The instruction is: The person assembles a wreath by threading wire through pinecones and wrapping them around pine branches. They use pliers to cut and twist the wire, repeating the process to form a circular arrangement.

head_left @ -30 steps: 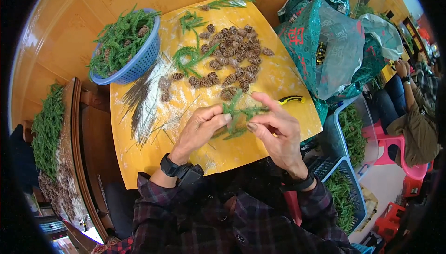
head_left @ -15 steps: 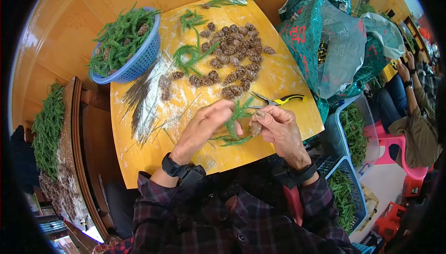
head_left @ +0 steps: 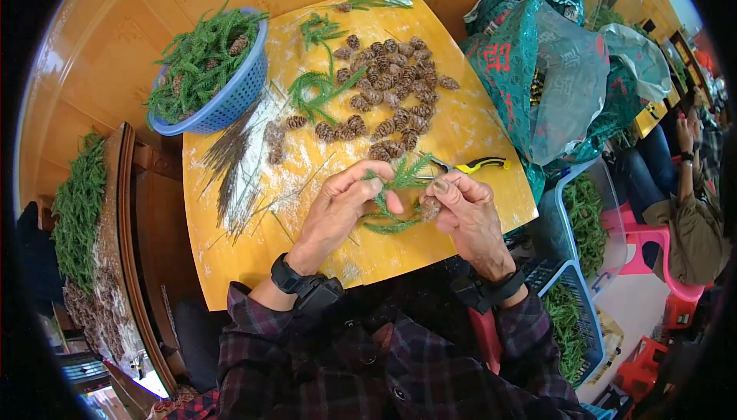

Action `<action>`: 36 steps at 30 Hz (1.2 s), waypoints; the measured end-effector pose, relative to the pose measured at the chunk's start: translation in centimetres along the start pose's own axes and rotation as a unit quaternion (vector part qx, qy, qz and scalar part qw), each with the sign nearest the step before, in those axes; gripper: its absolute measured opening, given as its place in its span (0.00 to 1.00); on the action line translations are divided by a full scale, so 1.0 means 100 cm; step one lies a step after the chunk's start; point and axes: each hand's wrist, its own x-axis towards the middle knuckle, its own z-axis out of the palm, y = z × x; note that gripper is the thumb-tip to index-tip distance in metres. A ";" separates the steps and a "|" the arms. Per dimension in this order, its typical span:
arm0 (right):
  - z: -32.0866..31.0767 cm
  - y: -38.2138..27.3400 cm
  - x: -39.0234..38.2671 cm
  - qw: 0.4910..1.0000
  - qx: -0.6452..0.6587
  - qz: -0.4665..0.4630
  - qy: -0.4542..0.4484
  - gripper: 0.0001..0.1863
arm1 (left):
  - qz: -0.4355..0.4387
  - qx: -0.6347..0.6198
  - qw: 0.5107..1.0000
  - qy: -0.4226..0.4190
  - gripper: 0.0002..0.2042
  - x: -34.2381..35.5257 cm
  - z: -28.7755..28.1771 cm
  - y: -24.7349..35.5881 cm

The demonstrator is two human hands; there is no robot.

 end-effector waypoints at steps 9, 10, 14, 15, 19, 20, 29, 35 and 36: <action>-0.004 0.002 0.003 0.997 0.080 0.009 -0.009 0.09 | -0.042 0.090 0.994 -0.038 0.11 0.002 -0.006 -0.003; -0.003 0.002 0.003 0.996 0.089 0.002 0.001 0.09 | -0.030 0.104 0.994 -0.023 0.11 0.003 -0.006 -0.003; -0.004 0.000 0.000 0.998 0.050 -0.007 -0.024 0.06 | -0.006 0.130 0.991 0.024 0.10 0.003 -0.002 -0.001; -0.003 -0.001 0.000 0.998 0.050 -0.007 -0.023 0.06 | -0.006 0.127 0.991 0.042 0.10 0.002 0.000 0.000; 0.009 -0.001 -0.002 0.870 -0.342 -0.354 0.041 0.04 | 0.028 0.180 0.982 0.058 0.09 0.001 0.003 -0.002; 0.015 -0.003 -0.006 0.855 -0.370 -0.361 0.038 0.04 | 0.045 0.207 0.976 0.058 0.09 0.000 0.003 -0.003; 0.024 0.000 -0.010 0.791 -0.492 -0.362 0.034 0.06 | 0.101 0.278 0.955 0.026 0.08 0.002 0.005 -0.010; 0.029 -0.003 -0.011 0.785 -0.512 -0.348 0.035 0.05 | 0.076 0.219 0.972 0.044 0.07 0.003 0.005 -0.013; 0.029 -0.002 -0.011 0.781 -0.520 -0.345 0.031 0.05 | 0.084 0.223 0.970 0.049 0.07 0.003 0.005 -0.013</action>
